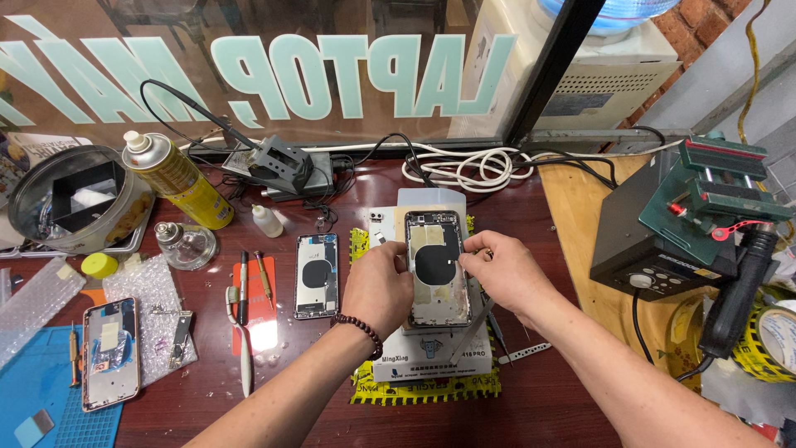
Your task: The person uses a screwdriver and a metal spudger to remove screws and pry open the back of a disassembled smartphone. They lift and set aside a small internal component, then continue prying along the phone's edges to separate the back cover from the frame.
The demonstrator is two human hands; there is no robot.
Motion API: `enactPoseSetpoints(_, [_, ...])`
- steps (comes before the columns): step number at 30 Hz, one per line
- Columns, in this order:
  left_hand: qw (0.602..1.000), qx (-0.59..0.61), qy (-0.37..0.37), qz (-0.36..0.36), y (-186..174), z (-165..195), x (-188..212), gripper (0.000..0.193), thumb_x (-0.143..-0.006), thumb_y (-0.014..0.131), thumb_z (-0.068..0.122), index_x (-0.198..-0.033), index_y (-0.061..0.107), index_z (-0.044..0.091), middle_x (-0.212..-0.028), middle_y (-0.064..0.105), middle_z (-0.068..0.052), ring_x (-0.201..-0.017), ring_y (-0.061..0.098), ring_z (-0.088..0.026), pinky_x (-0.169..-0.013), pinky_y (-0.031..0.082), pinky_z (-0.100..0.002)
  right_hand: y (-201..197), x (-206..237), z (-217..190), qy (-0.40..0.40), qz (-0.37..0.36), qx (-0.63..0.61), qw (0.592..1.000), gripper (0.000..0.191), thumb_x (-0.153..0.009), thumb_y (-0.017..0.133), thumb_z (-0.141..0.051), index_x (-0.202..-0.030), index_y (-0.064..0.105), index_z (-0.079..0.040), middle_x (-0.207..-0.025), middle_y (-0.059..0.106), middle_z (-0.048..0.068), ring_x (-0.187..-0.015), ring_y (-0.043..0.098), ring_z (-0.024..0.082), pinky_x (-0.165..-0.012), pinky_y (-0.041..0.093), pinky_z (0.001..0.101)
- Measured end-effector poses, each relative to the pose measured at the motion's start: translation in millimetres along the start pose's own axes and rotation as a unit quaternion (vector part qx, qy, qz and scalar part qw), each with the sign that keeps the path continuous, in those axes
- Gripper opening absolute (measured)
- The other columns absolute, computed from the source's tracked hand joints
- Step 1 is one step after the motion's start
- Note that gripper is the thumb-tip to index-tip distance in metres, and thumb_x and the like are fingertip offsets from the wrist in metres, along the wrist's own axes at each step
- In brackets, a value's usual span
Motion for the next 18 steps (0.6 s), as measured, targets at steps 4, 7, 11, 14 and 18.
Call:
enactPoseSetpoints(4, [1.000,0.006,0.001,-0.004,-0.2,-1.4,-2.0,0.040,-0.080,0.064,0.004,-0.119,0.072,0.004,-0.089,0.076,-0.013,-0.086,0.075,-0.029,-0.080,0.057,-0.038,-0.4,1.8,-1.9,-0.012,0.023,0.021,0.999,0.028,-0.087,0.071,-0.018,-0.110,0.073,-0.003,-0.078,0.071,0.002,-0.071,0.062,0.011,-0.066,0.051,0.0298])
enactPoseSetpoints(7, [1.000,0.010,-0.001,-0.003,-0.6,-2.5,-2.0,0.041,-0.079,0.064,0.004,-0.119,0.071,0.004,-0.090,0.076,-0.012,-0.086,0.075,-0.028,-0.080,0.058,-0.037,-1.4,4.0,-4.2,-0.023,0.033,0.016,0.999,0.028,-0.086,0.071,-0.018,-0.109,0.073,-0.003,-0.076,0.071,0.001,-0.070,0.063,0.009,-0.067,0.052,0.0283])
enactPoseSetpoints(11, [1.000,0.016,0.004,-0.001,-1.3,-3.3,-1.2,0.042,-0.080,0.065,0.004,-0.121,0.071,0.004,-0.089,0.076,-0.012,-0.085,0.075,-0.027,-0.080,0.057,-0.037,-3.0,6.7,-4.5,-0.039,0.021,-0.044,0.998,0.027,-0.088,0.070,-0.016,-0.110,0.072,-0.002,-0.075,0.069,0.001,-0.069,0.058,0.008,-0.064,0.050,0.0282])
enactPoseSetpoints(14, [1.000,0.018,0.000,-0.006,-1.0,-4.1,-0.4,0.041,-0.080,0.065,0.004,-0.121,0.071,0.004,-0.088,0.075,-0.012,-0.084,0.075,-0.026,-0.079,0.057,-0.037,-2.5,6.6,-2.5,-0.040,0.009,-0.072,0.997,0.027,-0.089,0.071,-0.016,-0.111,0.072,-0.001,-0.076,0.069,-0.001,-0.070,0.059,0.006,-0.064,0.049,0.0270])
enactPoseSetpoints(18, [1.000,0.019,-0.005,-0.007,-0.9,-3.8,-1.0,0.041,-0.080,0.068,0.004,-0.121,0.070,0.004,-0.087,0.075,-0.011,-0.083,0.075,-0.025,-0.079,0.057,-0.036,-0.1,4.7,1.4,-0.013,-0.002,-0.054,0.998,0.028,-0.089,0.071,-0.015,-0.113,0.073,-0.002,-0.078,0.067,-0.001,-0.070,0.058,0.007,-0.065,0.049,0.0273])
Point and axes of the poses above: each hand's wrist, its own x-axis away from the middle knuckle, its own y-axis out of the palm, z = x × y, the point moved 5 cm from there along -x, towards the middle knuckle
